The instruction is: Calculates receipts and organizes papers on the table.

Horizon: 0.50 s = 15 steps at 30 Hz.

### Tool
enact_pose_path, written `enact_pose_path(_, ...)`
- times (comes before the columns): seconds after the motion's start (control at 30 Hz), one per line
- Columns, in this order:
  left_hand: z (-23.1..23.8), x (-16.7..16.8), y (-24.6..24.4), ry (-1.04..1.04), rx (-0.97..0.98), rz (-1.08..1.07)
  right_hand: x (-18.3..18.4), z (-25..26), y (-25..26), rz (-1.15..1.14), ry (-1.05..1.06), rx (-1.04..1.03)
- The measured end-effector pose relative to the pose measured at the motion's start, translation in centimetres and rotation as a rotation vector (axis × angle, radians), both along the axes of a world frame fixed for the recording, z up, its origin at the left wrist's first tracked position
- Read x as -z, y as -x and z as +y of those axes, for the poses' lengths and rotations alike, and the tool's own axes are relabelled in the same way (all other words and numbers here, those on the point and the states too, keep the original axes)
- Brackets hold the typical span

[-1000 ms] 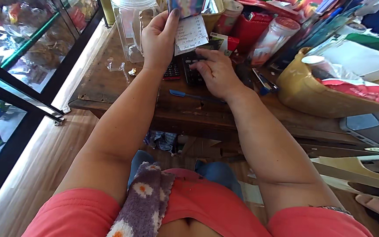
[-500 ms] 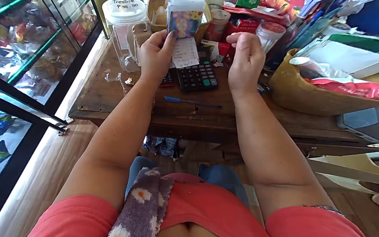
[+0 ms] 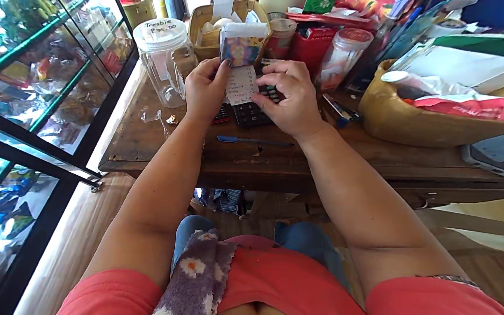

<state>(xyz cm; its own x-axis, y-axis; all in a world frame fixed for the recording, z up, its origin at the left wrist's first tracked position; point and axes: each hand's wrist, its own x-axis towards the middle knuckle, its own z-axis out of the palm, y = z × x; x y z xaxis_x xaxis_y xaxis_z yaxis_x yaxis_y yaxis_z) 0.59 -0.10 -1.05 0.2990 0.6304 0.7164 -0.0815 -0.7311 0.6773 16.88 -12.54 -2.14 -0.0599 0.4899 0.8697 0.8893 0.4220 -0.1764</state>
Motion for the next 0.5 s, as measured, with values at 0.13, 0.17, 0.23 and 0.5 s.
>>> enact_pose_path(0.13, 0.0, 0.05, -0.06, -0.015, -0.002, -0.001, 0.04, 0.04, 0.09, -0.016, 0.035, 0.04)
enact_pose_path(0.17, -0.04, 0.02, -0.03, -0.017, -0.005, 0.007, 0.01, 0.02, 0.12, -0.016, 0.044, 0.048)
enact_pose_path(0.23, -0.2, -0.08, 0.05, -0.021, -0.014, 0.023, -0.07, -0.05, 0.14, -0.016, 0.054, 0.061)
enact_pose_path(0.5, -0.13, 0.05, 0.0, -0.045, -0.001, 0.026, -0.12, -0.12, -0.11, -0.006, 0.034, 0.078)
